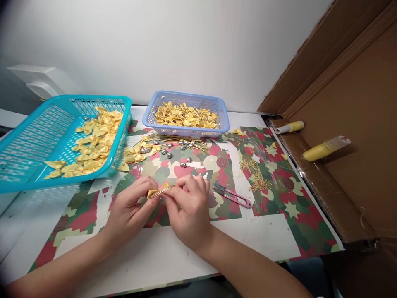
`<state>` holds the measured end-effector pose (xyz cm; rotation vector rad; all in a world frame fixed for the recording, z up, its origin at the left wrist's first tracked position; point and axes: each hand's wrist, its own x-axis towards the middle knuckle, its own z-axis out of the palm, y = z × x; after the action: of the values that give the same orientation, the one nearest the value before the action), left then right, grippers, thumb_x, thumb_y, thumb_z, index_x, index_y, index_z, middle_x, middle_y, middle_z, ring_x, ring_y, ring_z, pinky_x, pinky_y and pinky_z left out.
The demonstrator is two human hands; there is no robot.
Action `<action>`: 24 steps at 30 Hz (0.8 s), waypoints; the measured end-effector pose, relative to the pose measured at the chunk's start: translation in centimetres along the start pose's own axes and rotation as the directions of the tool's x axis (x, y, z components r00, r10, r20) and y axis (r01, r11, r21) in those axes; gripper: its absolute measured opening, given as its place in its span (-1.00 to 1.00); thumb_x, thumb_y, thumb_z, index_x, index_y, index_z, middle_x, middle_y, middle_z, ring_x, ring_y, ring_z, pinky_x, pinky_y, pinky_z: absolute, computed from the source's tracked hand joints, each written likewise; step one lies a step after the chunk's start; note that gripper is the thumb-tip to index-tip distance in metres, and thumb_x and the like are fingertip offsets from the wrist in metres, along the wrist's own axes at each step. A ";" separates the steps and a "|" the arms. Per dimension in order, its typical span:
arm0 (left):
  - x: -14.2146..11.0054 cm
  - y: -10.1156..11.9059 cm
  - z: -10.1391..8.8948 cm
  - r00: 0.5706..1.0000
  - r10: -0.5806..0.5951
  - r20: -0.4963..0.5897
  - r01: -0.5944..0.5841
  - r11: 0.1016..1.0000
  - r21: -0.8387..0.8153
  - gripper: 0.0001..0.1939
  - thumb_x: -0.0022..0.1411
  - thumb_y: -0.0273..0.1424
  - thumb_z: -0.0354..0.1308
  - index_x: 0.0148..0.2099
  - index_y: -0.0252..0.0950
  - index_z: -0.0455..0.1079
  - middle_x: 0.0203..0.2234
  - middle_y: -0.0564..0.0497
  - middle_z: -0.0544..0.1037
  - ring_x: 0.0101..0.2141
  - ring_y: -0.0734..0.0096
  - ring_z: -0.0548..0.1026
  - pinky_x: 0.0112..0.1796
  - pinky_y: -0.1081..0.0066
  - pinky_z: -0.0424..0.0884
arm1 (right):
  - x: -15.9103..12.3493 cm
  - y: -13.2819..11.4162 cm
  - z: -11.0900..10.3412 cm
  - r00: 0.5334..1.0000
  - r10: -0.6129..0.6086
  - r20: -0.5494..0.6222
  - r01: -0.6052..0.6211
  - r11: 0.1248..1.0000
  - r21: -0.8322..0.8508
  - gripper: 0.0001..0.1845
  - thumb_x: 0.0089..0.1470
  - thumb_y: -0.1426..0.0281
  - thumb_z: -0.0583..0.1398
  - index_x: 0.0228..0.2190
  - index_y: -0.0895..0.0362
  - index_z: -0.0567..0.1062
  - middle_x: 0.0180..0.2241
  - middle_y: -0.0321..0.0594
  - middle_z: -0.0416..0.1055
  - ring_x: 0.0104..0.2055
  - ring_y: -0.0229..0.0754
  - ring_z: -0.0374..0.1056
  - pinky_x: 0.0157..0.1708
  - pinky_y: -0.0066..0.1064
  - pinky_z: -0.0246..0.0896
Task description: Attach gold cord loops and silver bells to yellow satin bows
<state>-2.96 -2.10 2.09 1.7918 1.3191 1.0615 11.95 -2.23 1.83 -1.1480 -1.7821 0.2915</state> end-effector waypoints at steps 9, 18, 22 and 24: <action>1.2 -0.8 -0.7 0.990 -0.137 0.027 0.139 0.984 -0.108 -0.69 0.27 -0.34 -0.01 -0.52 -0.27 0.30 -0.20 -0.06 0.38 -0.14 0.27 0.38 -0.24 0.41 0.24 | 0.7 0.3 -1.5 0.991 0.015 -0.129 0.038 0.915 0.401 -0.80 0.22 0.54 0.06 -0.29 0.01 0.41 -0.33 -0.26 0.35 -0.26 -0.21 0.32 -0.27 -0.29 0.29; 1.9 -1.5 -0.8 0.980 -0.191 0.053 0.198 0.961 -0.191 -0.69 0.26 -0.27 0.02 -0.49 -0.29 0.30 -0.21 -0.02 0.40 -0.35 0.41 0.37 -0.37 0.43 0.24 | 1.8 0.4 -3.3 0.981 -0.031 -0.190 0.141 0.790 0.597 -0.82 0.29 0.49 -0.01 -0.19 0.00 0.33 -0.34 -0.31 0.52 -0.45 -0.26 0.47 -0.50 -0.37 0.40; 2.1 -1.9 -0.8 0.980 -0.187 0.071 0.199 0.952 -0.233 -0.73 0.28 -0.23 0.02 -0.38 -0.27 0.38 -0.28 0.02 0.40 -0.41 0.45 0.34 -0.39 0.45 0.26 | 2.0 0.0 -4.2 0.968 -0.009 -0.250 0.169 0.760 0.627 -0.85 0.29 0.46 0.02 -0.20 -0.03 0.32 -0.52 -0.42 0.36 -0.57 -0.30 0.38 -0.60 -0.44 0.35; 2.2 -2.1 -0.8 0.981 -0.187 0.060 0.196 0.954 -0.228 -0.76 0.27 -0.25 0.03 -0.35 -0.26 0.39 -0.33 0.05 0.39 -0.43 0.46 0.32 -0.39 0.46 0.26 | 2.3 -0.3 -4.9 0.948 0.005 -0.319 0.211 0.739 0.639 -0.83 0.28 0.49 0.02 -0.20 -0.01 0.34 -0.55 -0.43 0.29 -0.61 -0.34 0.30 -0.64 -0.47 0.29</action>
<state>-4.21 0.67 1.08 1.4729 1.2607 1.0243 15.58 -1.93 5.90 -0.5269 -1.2851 0.6000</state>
